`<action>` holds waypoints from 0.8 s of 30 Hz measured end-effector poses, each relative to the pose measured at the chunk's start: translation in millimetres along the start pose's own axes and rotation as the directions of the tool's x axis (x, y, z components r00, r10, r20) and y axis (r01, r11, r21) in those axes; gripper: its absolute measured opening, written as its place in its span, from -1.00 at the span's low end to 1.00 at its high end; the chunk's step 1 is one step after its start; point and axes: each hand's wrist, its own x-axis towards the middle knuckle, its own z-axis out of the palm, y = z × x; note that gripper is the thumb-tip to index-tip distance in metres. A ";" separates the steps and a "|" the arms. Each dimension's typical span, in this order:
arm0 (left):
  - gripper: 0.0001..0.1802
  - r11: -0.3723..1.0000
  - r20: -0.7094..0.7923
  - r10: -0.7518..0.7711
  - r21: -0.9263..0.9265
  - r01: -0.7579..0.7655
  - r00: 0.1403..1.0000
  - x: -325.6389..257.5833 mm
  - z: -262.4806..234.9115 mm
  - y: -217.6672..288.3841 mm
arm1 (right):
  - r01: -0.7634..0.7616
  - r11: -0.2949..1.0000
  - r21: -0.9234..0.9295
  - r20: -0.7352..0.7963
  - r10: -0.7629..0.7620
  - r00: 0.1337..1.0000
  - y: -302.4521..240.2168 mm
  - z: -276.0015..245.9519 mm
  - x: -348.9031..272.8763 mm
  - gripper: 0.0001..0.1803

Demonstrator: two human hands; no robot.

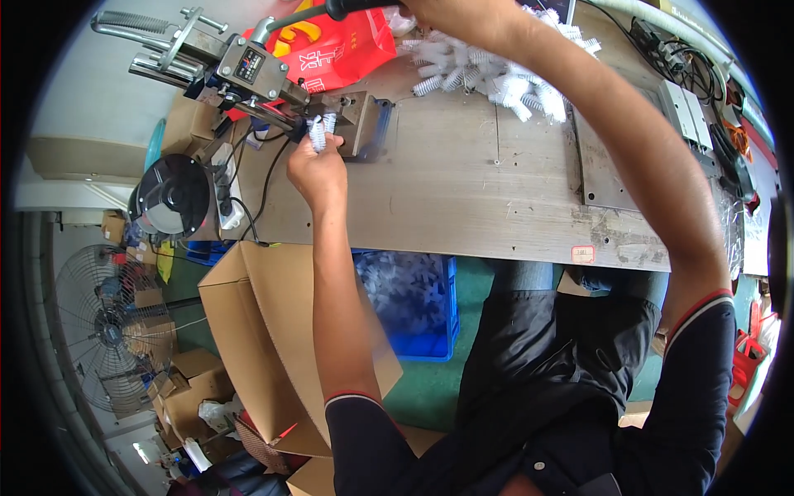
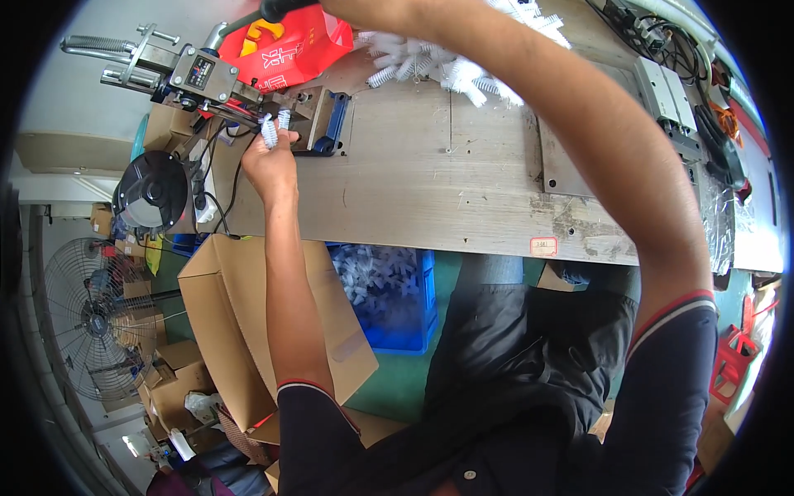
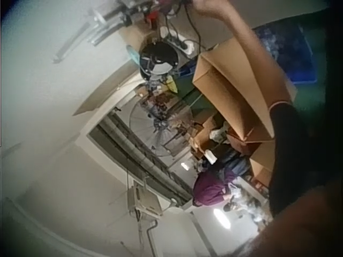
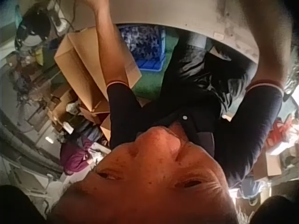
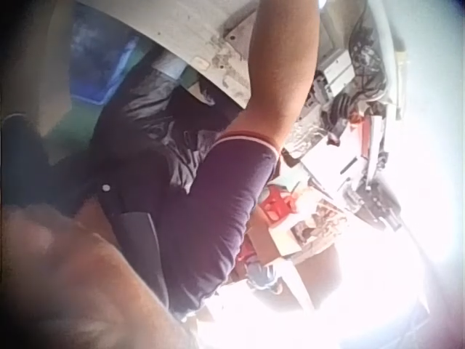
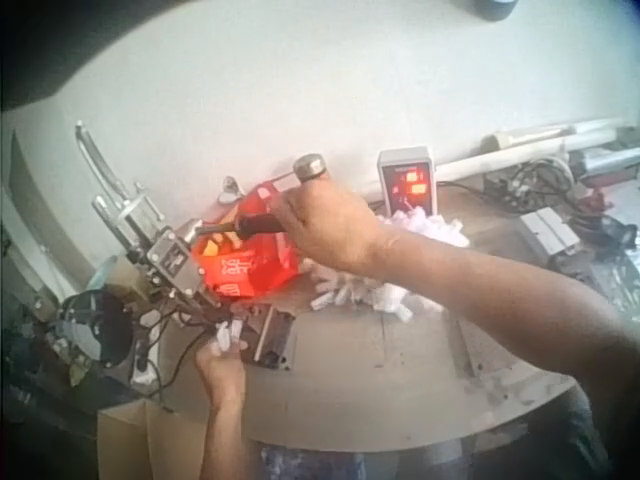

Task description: Assembling small white plastic components into metal housings using a manual press and a mechanical fixture at a workshop bench.

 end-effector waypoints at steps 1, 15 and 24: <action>-0.75 0.987 -0.015 0.033 0.158 -0.030 0.999 -4.9 0.4 6.1 | 0.009 1.000 -0.018 0.040 -0.008 0.999 -6.7 -11.6 11.2 -0.50; -0.63 0.969 -0.103 0.105 0.236 -0.078 0.989 -18.2 18.3 16.0 | 0.396 0.851 -0.345 0.185 -0.352 0.917 -8.8 -33.2 26.3 -0.55; -0.74 0.943 0.062 -0.257 -0.201 0.264 0.964 1.0 2.6 9.9 | -0.034 0.995 -0.097 0.188 0.052 0.981 -60.0 -61.7 31.1 -0.56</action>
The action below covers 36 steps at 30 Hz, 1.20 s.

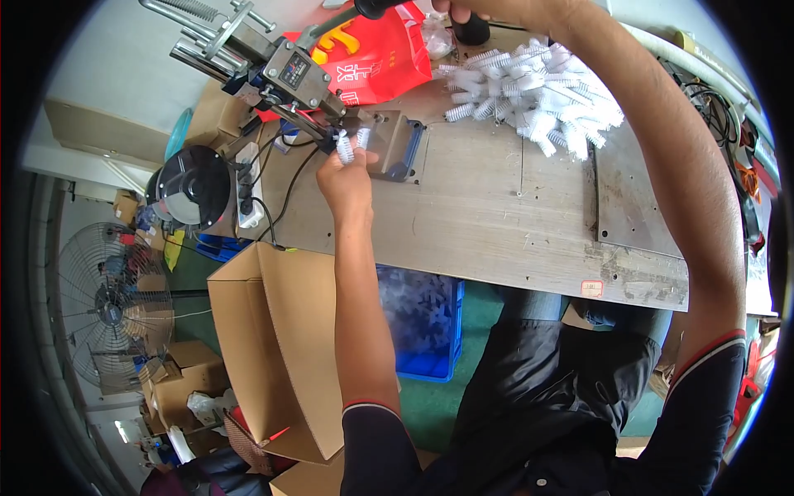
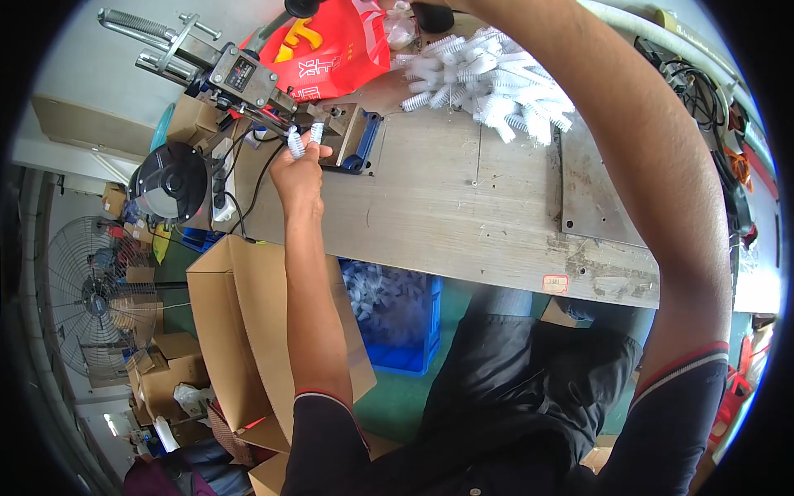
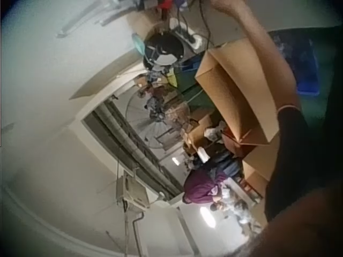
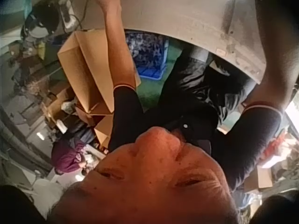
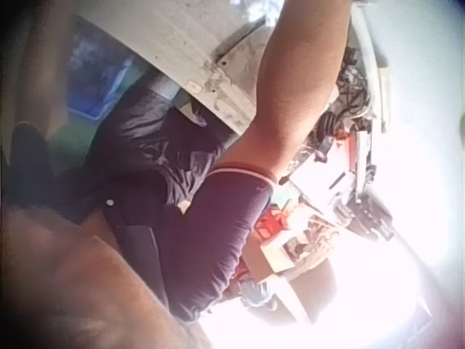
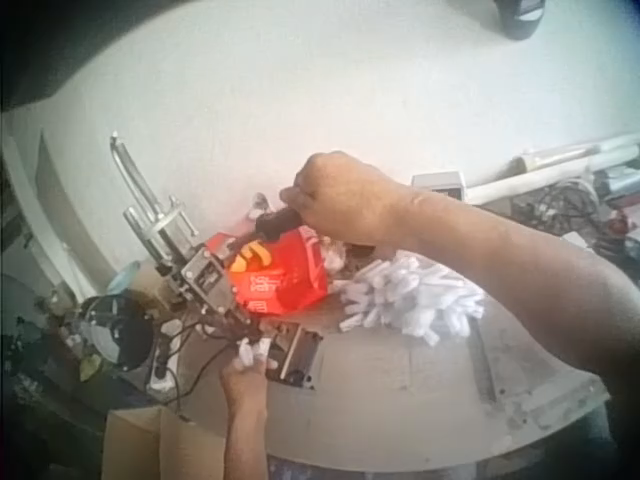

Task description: Assembling small white plastic components into metal housings using a manual press and a mechanical fixture at a workshop bench.

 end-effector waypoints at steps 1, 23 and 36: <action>-0.74 1.000 0.006 0.000 -0.005 0.000 1.000 0.3 4.1 -0.1 | -0.077 0.996 0.035 0.015 0.076 0.997 -6.4 -6.0 -1.2 -0.56; -0.84 0.965 -0.080 0.209 0.177 -0.192 0.975 -2.8 2.3 -10.6 | -0.025 0.973 0.231 -0.008 0.028 1.000 36.0 41.5 -6.3 -0.39; -0.85 0.950 -0.078 0.214 0.250 -0.189 0.974 -5.1 4.0 -1.9 | -0.030 0.994 0.102 -0.165 0.047 0.985 58.8 96.0 -34.8 -0.51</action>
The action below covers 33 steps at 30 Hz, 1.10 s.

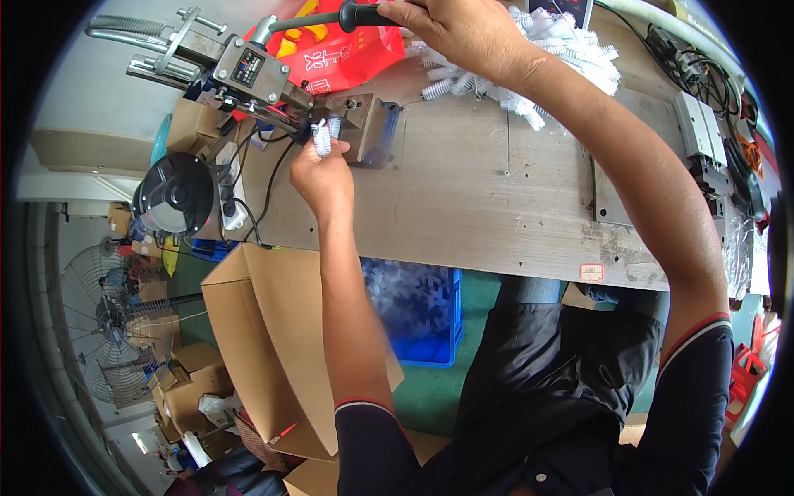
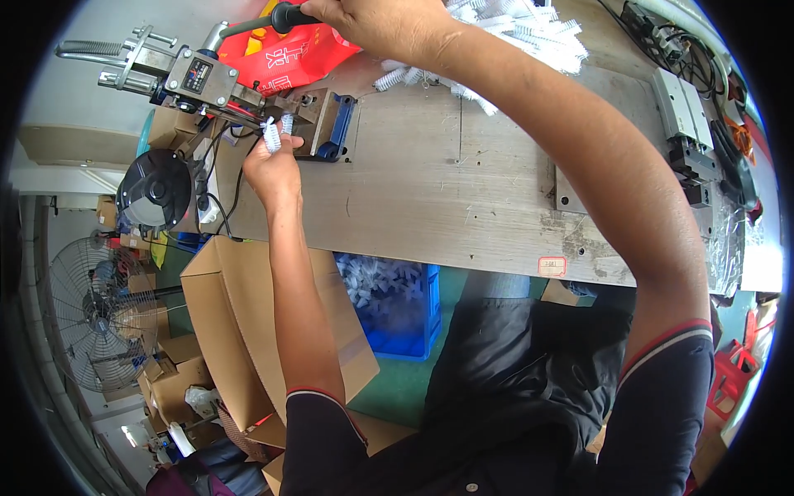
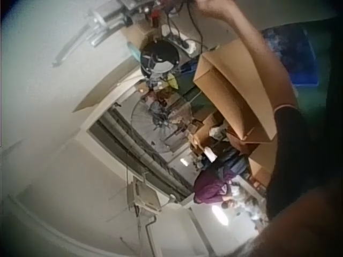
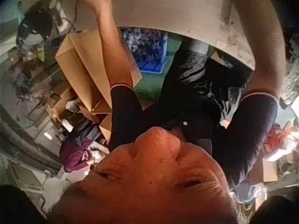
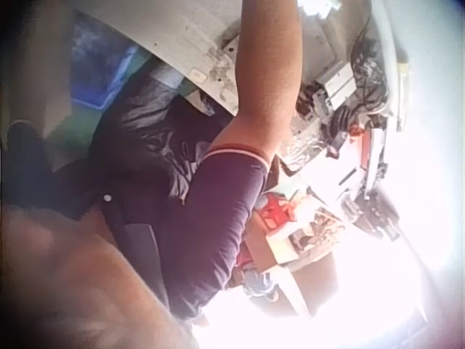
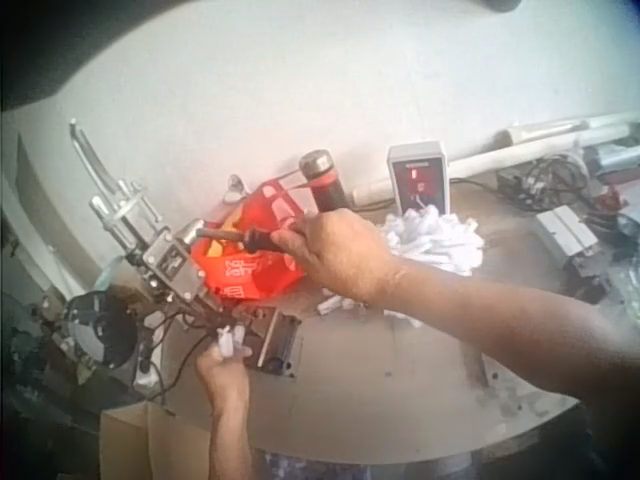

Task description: Assembling small white plastic components into metal housings using a manual press and a mechanical fixture at a workshop bench.

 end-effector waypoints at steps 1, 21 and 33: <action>-0.85 1.000 0.002 0.000 -0.002 0.000 1.000 0.5 1.2 0.1 | -0.001 1.000 -0.003 0.000 0.001 1.000 4.0 5.6 -1.7 -0.51; -0.72 0.987 0.123 -0.088 -0.120 0.103 0.988 7.9 -10.4 2.5 | 0.107 0.941 -0.321 0.366 0.019 0.930 -4.0 17.0 18.7 -0.55; -0.75 0.980 0.121 -0.094 -0.161 0.113 0.988 10.8 -1.1 2.5 | -0.139 0.984 -0.106 -0.038 0.136 0.990 30.7 86.4 4.6 -0.77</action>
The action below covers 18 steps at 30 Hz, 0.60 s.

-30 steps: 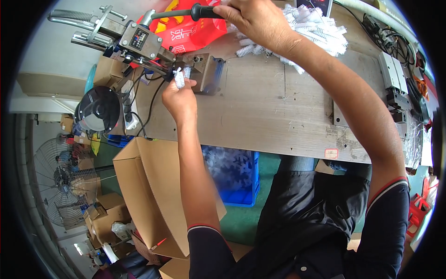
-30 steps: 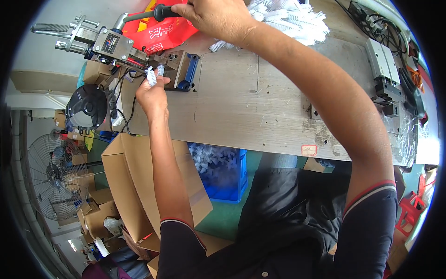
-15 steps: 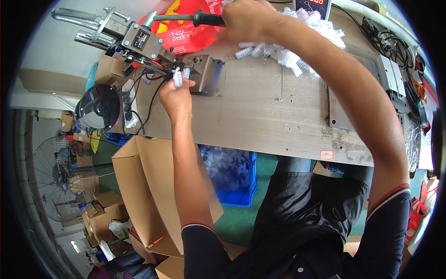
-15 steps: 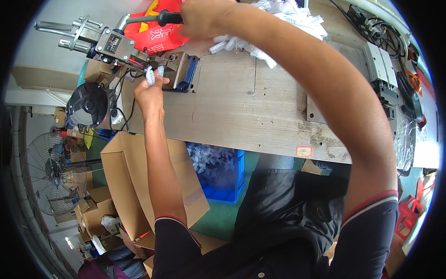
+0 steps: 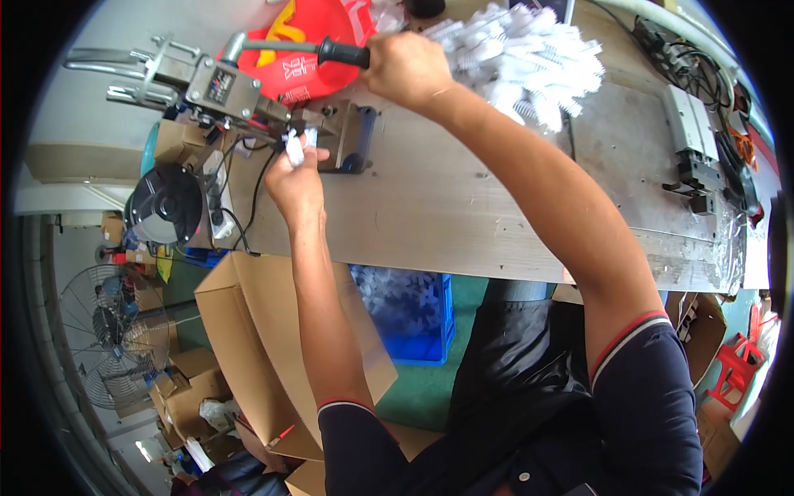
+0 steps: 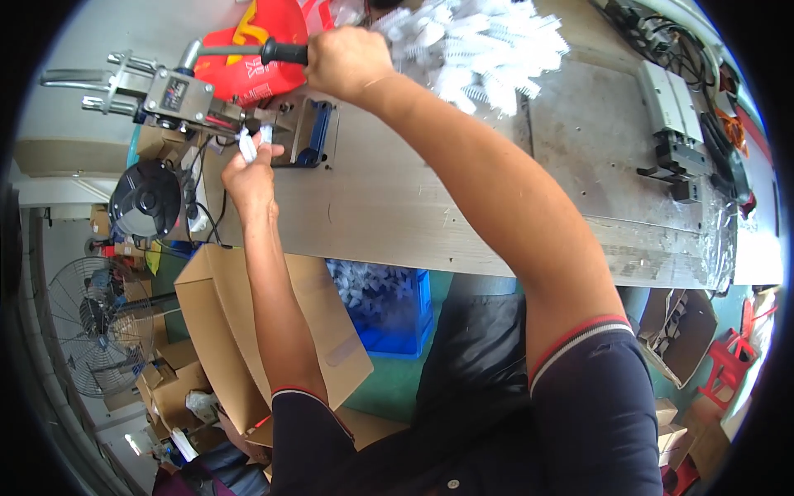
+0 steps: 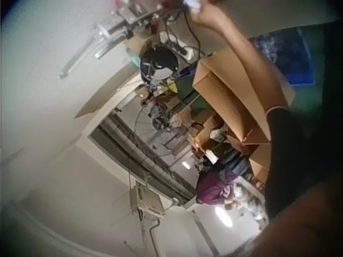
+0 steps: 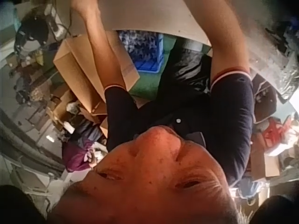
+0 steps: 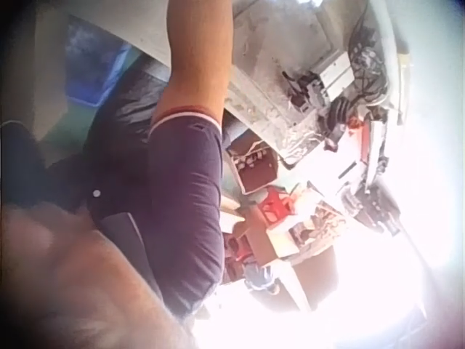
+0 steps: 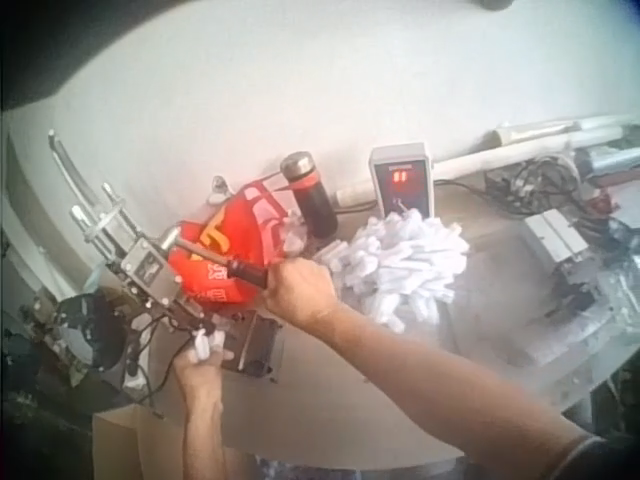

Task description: Assembling small white plastic components into metal housings using a manual press and a mechanical fixture at a workshop bench.

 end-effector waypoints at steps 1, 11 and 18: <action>-0.75 1.000 0.000 0.008 0.005 -0.008 1.000 2.7 -4.3 -3.1 | -0.003 1.000 0.025 0.056 0.001 0.998 -3.0 -0.8 2.7 -0.77; -0.76 0.996 0.052 0.003 0.086 -0.008 0.999 9.7 -16.8 -5.7 | -0.003 0.998 -0.059 0.247 0.017 0.969 -13.5 -27.8 10.2 -0.71; -0.80 0.997 0.087 0.028 0.068 -0.034 0.996 10.1 -14.6 0.2 | -0.027 1.000 0.016 0.003 0.027 1.000 -4.5 -0.5 2.0 -0.79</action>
